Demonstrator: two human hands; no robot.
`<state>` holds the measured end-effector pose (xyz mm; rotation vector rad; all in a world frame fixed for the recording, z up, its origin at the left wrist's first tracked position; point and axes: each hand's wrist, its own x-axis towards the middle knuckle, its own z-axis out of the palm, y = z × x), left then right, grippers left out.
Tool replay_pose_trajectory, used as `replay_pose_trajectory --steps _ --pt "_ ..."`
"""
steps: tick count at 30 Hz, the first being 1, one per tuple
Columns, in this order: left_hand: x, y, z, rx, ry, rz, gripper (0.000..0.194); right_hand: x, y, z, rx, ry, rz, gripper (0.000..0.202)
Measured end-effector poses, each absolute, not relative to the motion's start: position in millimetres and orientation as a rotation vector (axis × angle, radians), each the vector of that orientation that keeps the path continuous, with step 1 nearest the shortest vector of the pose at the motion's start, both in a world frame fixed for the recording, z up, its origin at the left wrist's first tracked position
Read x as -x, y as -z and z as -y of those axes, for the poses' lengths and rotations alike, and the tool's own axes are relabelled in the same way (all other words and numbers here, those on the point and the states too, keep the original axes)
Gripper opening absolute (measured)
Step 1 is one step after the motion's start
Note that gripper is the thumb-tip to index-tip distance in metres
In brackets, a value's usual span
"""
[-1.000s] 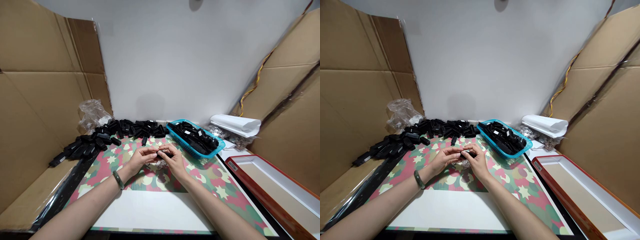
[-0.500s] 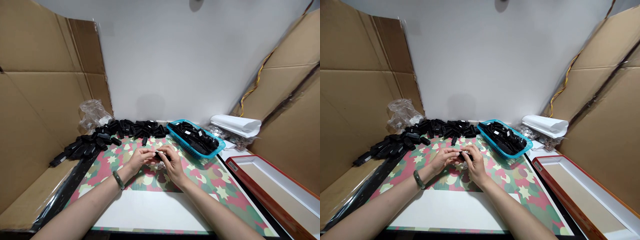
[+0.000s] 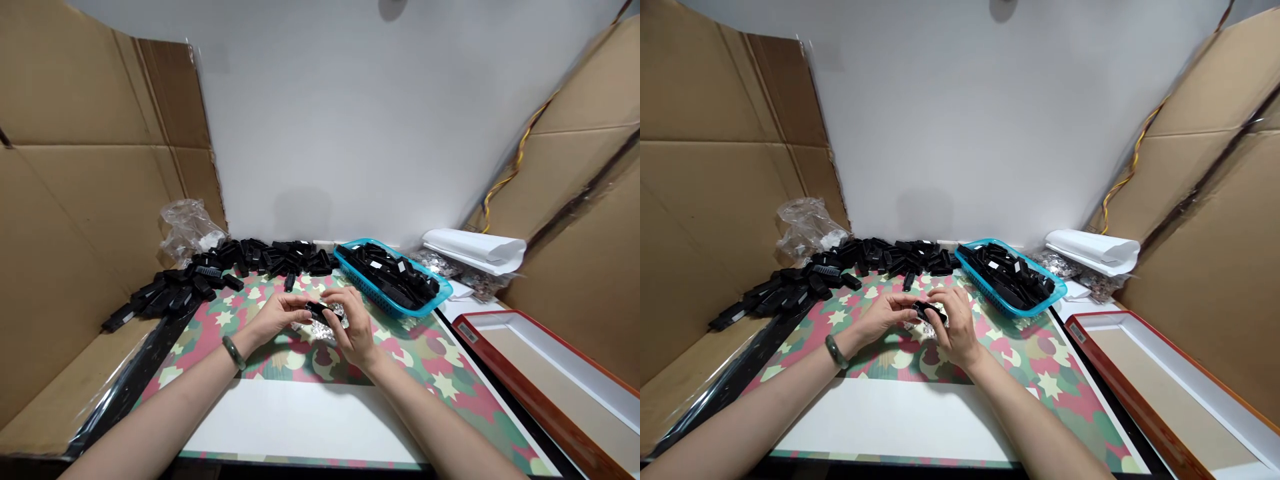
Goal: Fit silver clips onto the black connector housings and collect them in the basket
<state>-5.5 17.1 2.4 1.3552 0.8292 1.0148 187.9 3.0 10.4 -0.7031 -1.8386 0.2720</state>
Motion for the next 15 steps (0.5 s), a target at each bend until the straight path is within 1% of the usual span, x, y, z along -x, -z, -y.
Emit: replay_pose_trajectory --steps 5,9,15 --pt "9.0 -6.8 -16.5 -1.396 -0.988 -0.826 0.033 -192.7 -10.6 -2.6 0.577 -0.107 2.040 0.015" --pt "7.8 -8.4 -16.0 -1.406 -1.006 -0.817 0.035 -190.2 -5.2 -3.6 0.543 -0.005 2.067 0.019" --pt "9.0 -9.7 -15.6 -1.411 -1.023 -0.824 0.034 -189.6 -5.6 -3.5 0.556 -0.001 2.117 0.020"
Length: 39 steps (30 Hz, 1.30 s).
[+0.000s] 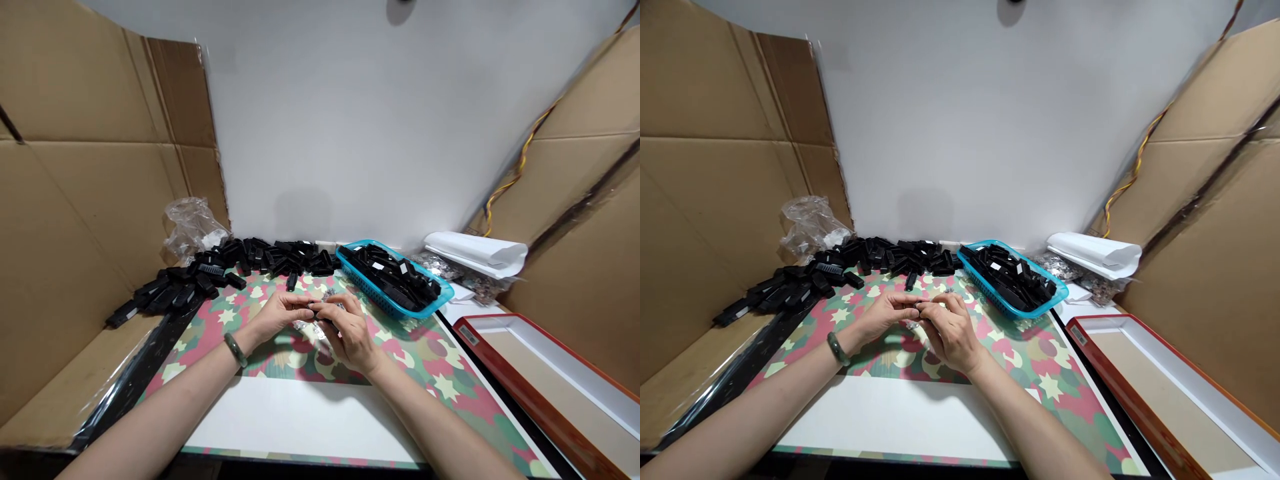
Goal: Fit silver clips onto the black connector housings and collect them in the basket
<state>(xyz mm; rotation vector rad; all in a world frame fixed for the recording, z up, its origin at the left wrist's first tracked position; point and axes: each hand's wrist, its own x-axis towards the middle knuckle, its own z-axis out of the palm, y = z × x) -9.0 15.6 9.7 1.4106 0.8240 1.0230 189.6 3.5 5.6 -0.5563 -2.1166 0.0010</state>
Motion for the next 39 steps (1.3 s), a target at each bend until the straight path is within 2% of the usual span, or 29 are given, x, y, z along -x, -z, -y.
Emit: replay_pose_trajectory --steps 12,17,23,29,34,39 --pt "13.2 -18.6 -13.7 -1.431 -1.002 -0.848 0.033 -187.2 -8.3 -0.8 0.494 0.011 2.056 0.022" --pt "14.8 -23.0 -14.6 -1.468 -1.060 -0.889 0.027 -182.5 -10.0 1.1 0.489 -0.043 1.988 0.023" --pt "11.5 -21.3 -14.0 -1.468 -1.098 -0.921 0.032 -183.8 -2.6 -10.4 0.623 -0.028 1.927 0.041" --pt "18.7 -14.3 -19.2 -1.411 -0.977 -0.906 0.042 -191.5 12.3 -25.6 0.635 -0.248 2.049 0.024" --pt "20.6 -15.5 -20.9 -1.224 -0.919 -0.929 0.052 -194.7 11.6 -24.1 0.770 -0.192 2.187 0.020" --pt "19.7 -11.6 -24.4 -1.062 -0.939 -0.958 0.052 -195.6 11.8 -23.2 0.887 -0.113 2.286 0.019"
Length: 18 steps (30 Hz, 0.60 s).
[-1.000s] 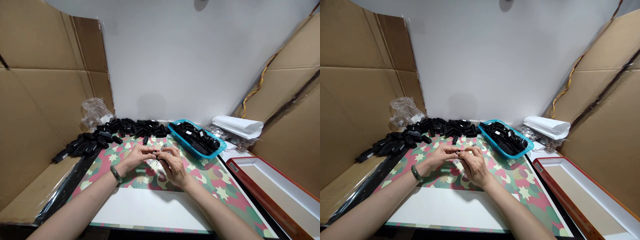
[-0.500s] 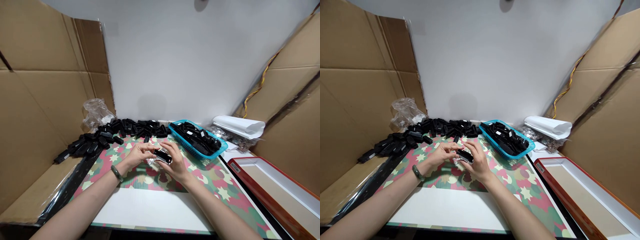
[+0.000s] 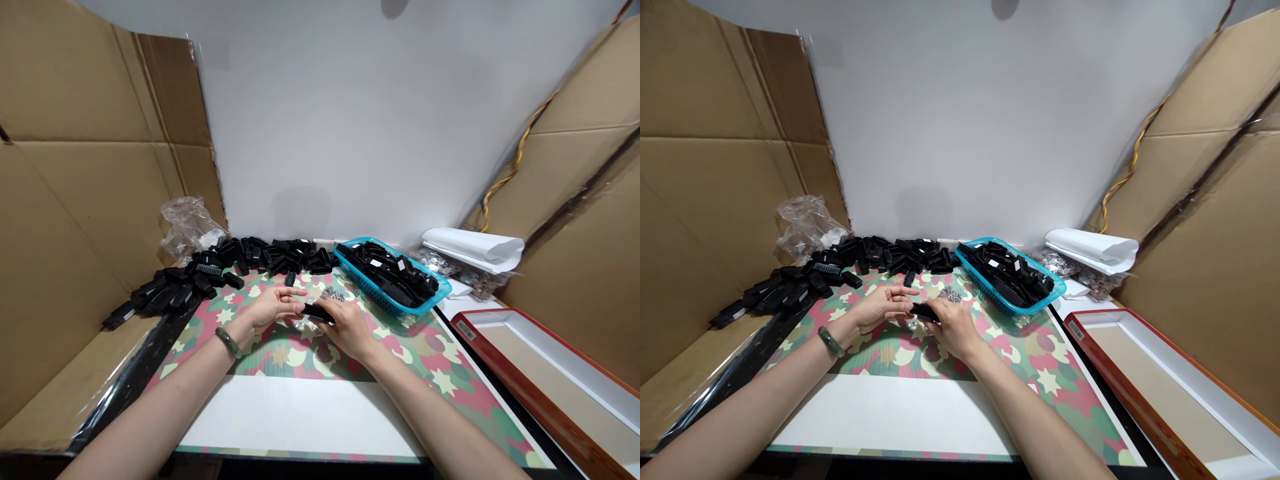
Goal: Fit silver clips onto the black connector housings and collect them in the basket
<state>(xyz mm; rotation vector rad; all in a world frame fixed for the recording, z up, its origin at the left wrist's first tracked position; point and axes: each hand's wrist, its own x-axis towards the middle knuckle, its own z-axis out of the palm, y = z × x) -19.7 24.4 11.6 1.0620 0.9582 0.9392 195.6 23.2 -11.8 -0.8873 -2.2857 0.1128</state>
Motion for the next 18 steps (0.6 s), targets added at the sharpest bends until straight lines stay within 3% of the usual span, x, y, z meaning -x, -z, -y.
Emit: replay_pose_trajectory --steps 10,13,18 --pt "17.1 -11.7 -21.9 -0.994 -0.966 -1.080 0.051 -194.7 14.9 -23.1 0.902 -0.132 2.301 0.013" --pt "13.8 -15.6 -20.0 -0.959 -0.969 -1.015 0.045 -192.9 11.4 -22.8 0.938 -0.391 2.161 0.012" --pt "10.6 -16.5 -20.9 -0.945 -0.955 -0.902 0.038 -187.7 -0.2 -20.6 0.932 -0.974 1.860 0.031"
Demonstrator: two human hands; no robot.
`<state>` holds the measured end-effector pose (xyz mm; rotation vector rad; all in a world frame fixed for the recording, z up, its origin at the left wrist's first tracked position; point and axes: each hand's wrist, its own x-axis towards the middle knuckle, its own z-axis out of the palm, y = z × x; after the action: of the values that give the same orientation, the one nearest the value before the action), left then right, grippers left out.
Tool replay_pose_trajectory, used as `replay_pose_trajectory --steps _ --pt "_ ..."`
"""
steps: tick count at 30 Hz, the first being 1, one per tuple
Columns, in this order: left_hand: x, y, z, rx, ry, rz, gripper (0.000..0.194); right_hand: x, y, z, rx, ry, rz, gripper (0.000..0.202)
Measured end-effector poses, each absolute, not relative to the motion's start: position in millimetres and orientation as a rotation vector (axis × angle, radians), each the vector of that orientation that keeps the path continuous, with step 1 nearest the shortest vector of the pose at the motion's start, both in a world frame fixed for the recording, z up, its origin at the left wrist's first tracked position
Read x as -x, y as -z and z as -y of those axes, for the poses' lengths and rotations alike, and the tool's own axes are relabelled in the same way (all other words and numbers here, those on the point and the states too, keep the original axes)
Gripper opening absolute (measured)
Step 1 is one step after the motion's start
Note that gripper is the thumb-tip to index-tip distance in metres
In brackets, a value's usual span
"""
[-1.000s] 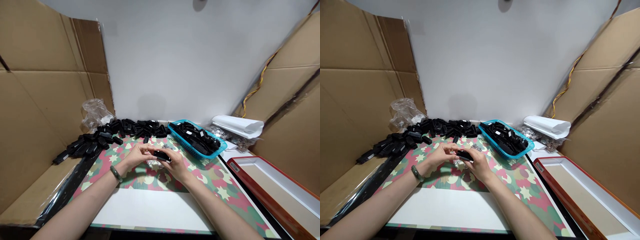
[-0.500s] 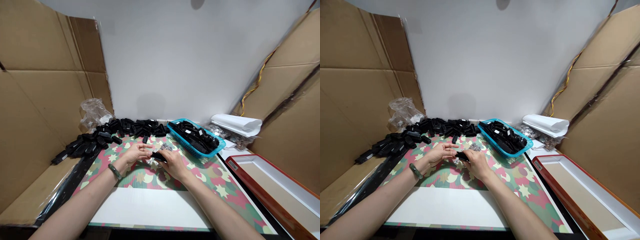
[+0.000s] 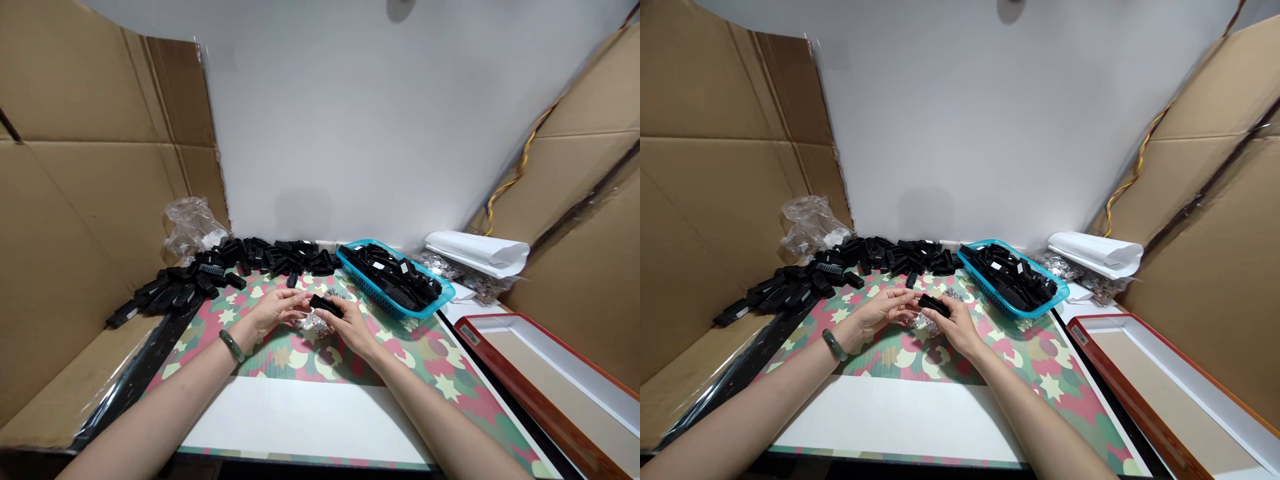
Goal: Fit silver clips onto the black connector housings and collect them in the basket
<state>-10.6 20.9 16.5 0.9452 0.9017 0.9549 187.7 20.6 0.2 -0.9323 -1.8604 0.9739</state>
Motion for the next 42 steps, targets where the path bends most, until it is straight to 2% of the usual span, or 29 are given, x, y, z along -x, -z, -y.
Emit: replay_pose_trajectory --steps 5,16,24,27,35,42 --pt "7.0 -13.0 -19.3 -1.028 -0.920 -0.912 0.039 -184.6 0.1 -18.9 0.947 -1.137 1.798 0.037" --pt "-3.2 -13.9 -12.0 -1.200 -1.036 -1.064 0.042 -181.1 11.4 -18.7 1.057 -0.786 1.901 0.040" --pt "-3.4 -11.0 -12.6 -1.254 -1.058 -1.080 0.044 -179.1 10.9 -18.6 1.042 -0.779 1.872 0.036" --pt "-2.0 -10.7 -13.5 -1.289 -1.077 -1.093 0.044 -178.8 9.3 -20.1 0.983 -0.981 1.754 0.038" --pt "1.2 -20.7 -9.9 -1.358 -1.256 -1.024 0.033 -182.0 3.4 -15.4 0.872 -1.807 1.478 0.063" --pt "-5.8 -9.3 -11.0 -1.449 -1.226 -0.900 0.040 -181.4 2.3 -14.3 0.669 -2.146 1.312 0.063"
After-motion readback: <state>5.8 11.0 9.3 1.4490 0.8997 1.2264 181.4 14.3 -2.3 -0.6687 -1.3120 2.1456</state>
